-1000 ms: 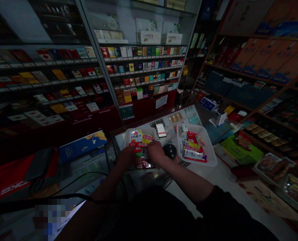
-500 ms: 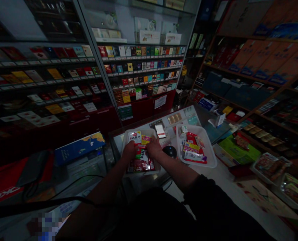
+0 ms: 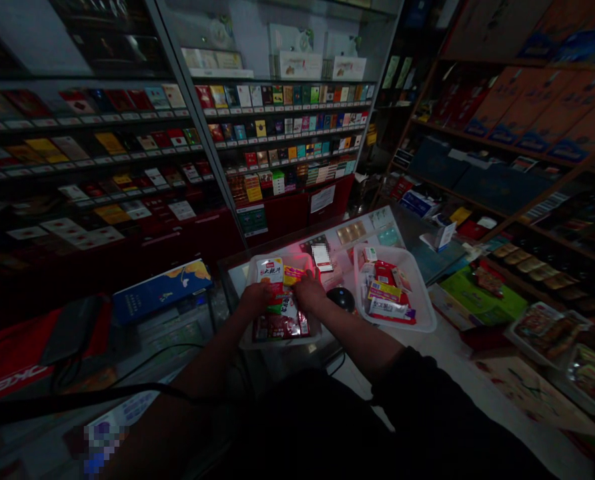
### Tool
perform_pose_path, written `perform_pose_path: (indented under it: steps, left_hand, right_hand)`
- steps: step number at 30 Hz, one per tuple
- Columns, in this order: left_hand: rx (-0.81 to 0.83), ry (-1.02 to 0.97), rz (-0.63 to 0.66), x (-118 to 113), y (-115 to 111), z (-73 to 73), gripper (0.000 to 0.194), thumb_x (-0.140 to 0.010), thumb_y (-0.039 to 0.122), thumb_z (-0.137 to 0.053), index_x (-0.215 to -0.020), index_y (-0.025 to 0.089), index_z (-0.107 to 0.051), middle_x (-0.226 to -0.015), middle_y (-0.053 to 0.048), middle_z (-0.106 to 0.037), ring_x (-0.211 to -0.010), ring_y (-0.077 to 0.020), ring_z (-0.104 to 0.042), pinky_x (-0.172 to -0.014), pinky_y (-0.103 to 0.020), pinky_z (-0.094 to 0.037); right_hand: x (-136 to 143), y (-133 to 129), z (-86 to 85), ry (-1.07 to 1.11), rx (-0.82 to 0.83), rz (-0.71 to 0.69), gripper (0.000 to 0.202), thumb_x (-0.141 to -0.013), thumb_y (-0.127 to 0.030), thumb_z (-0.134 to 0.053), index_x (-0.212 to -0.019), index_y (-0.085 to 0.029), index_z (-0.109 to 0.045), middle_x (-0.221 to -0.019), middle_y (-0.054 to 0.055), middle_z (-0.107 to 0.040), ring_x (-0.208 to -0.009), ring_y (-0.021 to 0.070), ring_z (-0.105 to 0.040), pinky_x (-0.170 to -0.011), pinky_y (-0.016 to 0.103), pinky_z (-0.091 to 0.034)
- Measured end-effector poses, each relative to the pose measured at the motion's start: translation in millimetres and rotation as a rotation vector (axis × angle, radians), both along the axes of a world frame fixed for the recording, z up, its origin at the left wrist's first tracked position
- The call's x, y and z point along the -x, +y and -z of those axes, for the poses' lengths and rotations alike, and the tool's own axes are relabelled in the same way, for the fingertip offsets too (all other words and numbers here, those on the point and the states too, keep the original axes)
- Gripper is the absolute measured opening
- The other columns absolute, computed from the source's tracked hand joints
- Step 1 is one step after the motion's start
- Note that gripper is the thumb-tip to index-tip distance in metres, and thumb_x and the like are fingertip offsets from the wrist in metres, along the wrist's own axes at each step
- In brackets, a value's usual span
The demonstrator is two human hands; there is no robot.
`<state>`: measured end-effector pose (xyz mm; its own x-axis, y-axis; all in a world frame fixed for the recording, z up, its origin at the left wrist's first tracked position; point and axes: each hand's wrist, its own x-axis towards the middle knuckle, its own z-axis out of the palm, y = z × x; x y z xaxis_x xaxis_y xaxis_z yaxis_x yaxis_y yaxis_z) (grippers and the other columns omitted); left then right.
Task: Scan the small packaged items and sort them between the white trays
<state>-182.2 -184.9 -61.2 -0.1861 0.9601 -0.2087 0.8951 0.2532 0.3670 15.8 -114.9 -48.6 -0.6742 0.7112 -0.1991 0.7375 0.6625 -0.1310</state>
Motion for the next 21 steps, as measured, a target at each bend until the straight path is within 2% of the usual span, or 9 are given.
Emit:
perform_pose_path:
  steps: [3, 8, 11, 14, 17, 21]
  left_hand:
    - [-0.019, -0.038, 0.026, 4.3, -8.6, -3.5, 0.023, -0.094, 0.027, -0.052, -0.087, 0.020, -0.073, -0.095, -0.006, -0.078, -0.091, -0.0202, -0.070, -0.079, -0.027, -0.049]
    - [-0.056, -0.088, 0.033, 10.8, -21.6, -14.5, 0.022, -0.093, 0.026, -0.051, -0.090, 0.020, -0.072, -0.097, -0.005, -0.077, -0.090, -0.0193, -0.069, -0.079, -0.027, -0.048]
    - [-0.068, -0.113, 0.014, 16.2, -26.9, -21.5, 0.021, -0.093, 0.027, -0.052, -0.093, 0.020, -0.072, -0.097, -0.005, -0.078, -0.091, -0.0193, -0.069, -0.078, -0.027, -0.049]
    - [-0.085, -0.152, -0.030, 22.2, -30.6, -26.3, 0.020, -0.091, 0.027, -0.055, -0.095, 0.020, -0.073, -0.096, -0.004, -0.079, -0.089, -0.0189, -0.069, -0.077, -0.027, -0.049]
    - [-0.115, -0.192, -0.050, 26.5, -32.8, -31.4, 0.020, -0.089, 0.030, -0.057, -0.095, 0.020, -0.073, -0.096, -0.004, -0.079, -0.086, -0.0191, -0.069, -0.077, -0.028, -0.049]
    - [-0.160, -0.228, -0.047, 27.0, -34.3, -42.5, 0.025, -0.087, 0.035, -0.058, -0.097, 0.020, -0.075, -0.094, -0.004, -0.080, -0.086, -0.0203, -0.070, -0.078, -0.029, -0.051]
  right_hand:
    - [-1.9, 0.8, -3.3, -0.034, -0.086, -0.015, 0.036, -0.096, -0.022, -0.057, -0.125, -0.013, -0.076, -0.128, 0.023, -0.073, -0.134, 0.0385, -0.052, -0.124, 0.068, -0.014]
    - [-7.4, 2.2, -12.9, -0.012, -0.072, -0.057, 0.032, -0.091, -0.026, -0.066, -0.119, -0.015, -0.079, -0.119, 0.022, -0.076, -0.128, 0.0402, -0.057, -0.121, 0.066, -0.025]
    - [-8.7, 5.1, -21.0, -0.026, -0.073, -0.042, 0.034, -0.087, -0.028, -0.073, -0.116, -0.012, -0.080, -0.116, 0.025, -0.076, -0.127, 0.0415, -0.060, -0.116, 0.058, -0.035]
    - [-9.1, 9.4, -29.4, -0.068, -0.061, -0.055, 0.032, -0.084, -0.025, -0.077, -0.111, -0.010, -0.081, -0.112, 0.024, -0.078, -0.119, 0.0396, -0.066, -0.104, 0.046, -0.046]
    - [-12.8, 12.0, -39.5, -0.072, -0.051, -0.064, 0.027, -0.088, -0.024, -0.072, -0.110, -0.012, -0.082, -0.112, 0.021, -0.079, -0.108, 0.0342, -0.072, -0.096, 0.039, -0.050]
    - [-26.1, 12.1, -54.6, -0.014, -0.091, -0.016, 0.029, -0.097, -0.027, -0.061, -0.113, -0.013, -0.082, -0.112, 0.020, -0.079, -0.107, 0.0314, -0.072, -0.092, 0.036, -0.050]
